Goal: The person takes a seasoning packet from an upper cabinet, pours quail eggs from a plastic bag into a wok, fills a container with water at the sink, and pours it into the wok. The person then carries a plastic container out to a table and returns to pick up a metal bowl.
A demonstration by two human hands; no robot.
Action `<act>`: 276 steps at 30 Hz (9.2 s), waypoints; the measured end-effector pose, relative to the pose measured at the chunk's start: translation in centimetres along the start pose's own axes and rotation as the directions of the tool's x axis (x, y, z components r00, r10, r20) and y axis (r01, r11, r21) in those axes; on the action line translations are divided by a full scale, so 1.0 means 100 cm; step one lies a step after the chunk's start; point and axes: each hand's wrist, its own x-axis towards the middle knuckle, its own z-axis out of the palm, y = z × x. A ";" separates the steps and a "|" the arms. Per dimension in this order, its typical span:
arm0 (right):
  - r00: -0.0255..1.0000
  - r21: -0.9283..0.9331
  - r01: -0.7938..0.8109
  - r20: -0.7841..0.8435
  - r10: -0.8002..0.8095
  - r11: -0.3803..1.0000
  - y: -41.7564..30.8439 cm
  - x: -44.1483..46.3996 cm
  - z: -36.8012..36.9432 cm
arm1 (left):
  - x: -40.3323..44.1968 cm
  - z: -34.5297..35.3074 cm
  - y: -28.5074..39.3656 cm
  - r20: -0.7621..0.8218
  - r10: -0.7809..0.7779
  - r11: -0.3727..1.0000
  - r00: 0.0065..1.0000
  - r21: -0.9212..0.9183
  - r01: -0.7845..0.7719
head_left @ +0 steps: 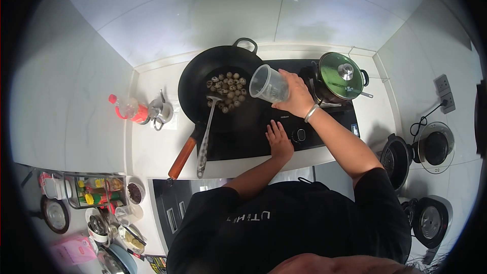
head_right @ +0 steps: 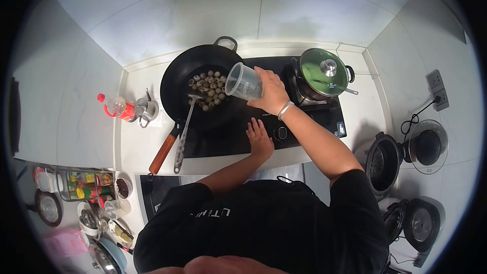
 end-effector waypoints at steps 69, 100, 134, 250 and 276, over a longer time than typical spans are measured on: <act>0.983 -0.505 0.104 -0.078 -0.165 0.857 -0.017 0.019 -0.027 | -0.057 -0.114 -0.051 0.275 0.303 0.945 0.913 -0.211 -0.250; 0.891 0.142 -0.358 0.349 0.292 0.923 -0.022 0.036 -0.016 | -0.356 -0.185 -0.260 0.083 -0.545 0.704 0.834 -0.495 0.509; 0.923 0.572 0.287 0.049 -0.382 0.768 -0.423 -0.165 0.275 | -0.591 -0.415 -0.490 -0.557 -0.603 0.790 0.571 -0.513 0.334; -0.112 0.586 0.043 0.808 -0.579 0.809 -0.926 -0.452 0.538 | -1.237 -0.467 -0.376 -0.580 -0.697 0.135 -0.421 -0.684 0.717; 0.139 0.668 -0.184 0.744 -0.654 0.721 -0.905 -0.464 0.454 | -1.228 -0.460 -0.407 -0.573 -0.716 0.203 -0.397 -0.716 0.668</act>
